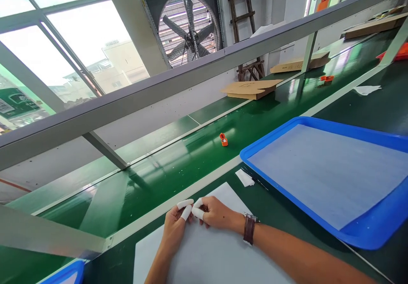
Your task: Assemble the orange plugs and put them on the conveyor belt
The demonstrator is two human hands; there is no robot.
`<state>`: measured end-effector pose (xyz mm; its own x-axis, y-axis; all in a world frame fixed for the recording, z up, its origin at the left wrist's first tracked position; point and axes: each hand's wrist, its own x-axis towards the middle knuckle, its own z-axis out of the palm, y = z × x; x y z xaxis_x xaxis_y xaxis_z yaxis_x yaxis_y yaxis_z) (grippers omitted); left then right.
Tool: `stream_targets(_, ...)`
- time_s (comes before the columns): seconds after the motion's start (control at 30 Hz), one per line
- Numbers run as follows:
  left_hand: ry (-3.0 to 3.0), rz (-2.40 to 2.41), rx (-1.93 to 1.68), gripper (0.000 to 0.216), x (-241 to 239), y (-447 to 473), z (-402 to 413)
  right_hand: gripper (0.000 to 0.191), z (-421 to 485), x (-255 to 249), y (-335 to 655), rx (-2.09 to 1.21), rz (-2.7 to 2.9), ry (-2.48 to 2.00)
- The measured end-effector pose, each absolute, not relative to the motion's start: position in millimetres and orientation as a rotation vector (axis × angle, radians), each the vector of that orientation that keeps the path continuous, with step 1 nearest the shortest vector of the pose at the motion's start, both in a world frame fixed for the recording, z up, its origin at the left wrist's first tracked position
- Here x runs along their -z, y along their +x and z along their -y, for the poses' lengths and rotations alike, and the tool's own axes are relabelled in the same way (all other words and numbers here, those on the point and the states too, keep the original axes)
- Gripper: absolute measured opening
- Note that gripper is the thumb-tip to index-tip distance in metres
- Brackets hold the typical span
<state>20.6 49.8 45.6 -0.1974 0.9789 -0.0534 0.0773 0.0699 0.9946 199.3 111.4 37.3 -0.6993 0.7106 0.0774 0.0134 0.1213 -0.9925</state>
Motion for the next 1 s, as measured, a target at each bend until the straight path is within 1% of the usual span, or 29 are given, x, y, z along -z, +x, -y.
stream_targets(0.13,1.196,-1.445,-1.223,0.029,-50,24,-50,0.017,-110,-34,197,-1.525,1.897,-0.701)
stream_targets(0.27,1.236,-1.48,-1.224,0.029,-51,29,-49,0.016,-111,-33,197,-1.576,1.906,-0.745)
stream_targets(0.4,1.243,-1.519,-1.235,0.034,-50,30,-51,0.014,-111,-37,199,-1.559,1.906,-0.715)
stream_targets(0.53,1.294,-1.555,-1.031,0.042,-52,21,-68,0.012,-109,-43,201,-1.497,1.937,-0.709)
stream_targets(0.63,1.388,-1.664,-0.892,0.042,-56,13,-102,0.01,-108,-46,203,-1.36,2.002,-0.708)
stream_targets(0.73,1.482,-1.733,-0.883,0.038,-56,15,-152,0.01,-108,-45,203,-1.237,2.046,-0.745)
stream_targets(0.87,1.612,-1.791,-0.852,0.032,-52,39,-225,0.01,-110,-41,201,-1.18,2.063,-0.732)
stream_targets(1.0,1.676,-1.875,-0.815,0.045,-49,73,-283,0.013,-113,-38,202,-1.176,2.052,-0.672)
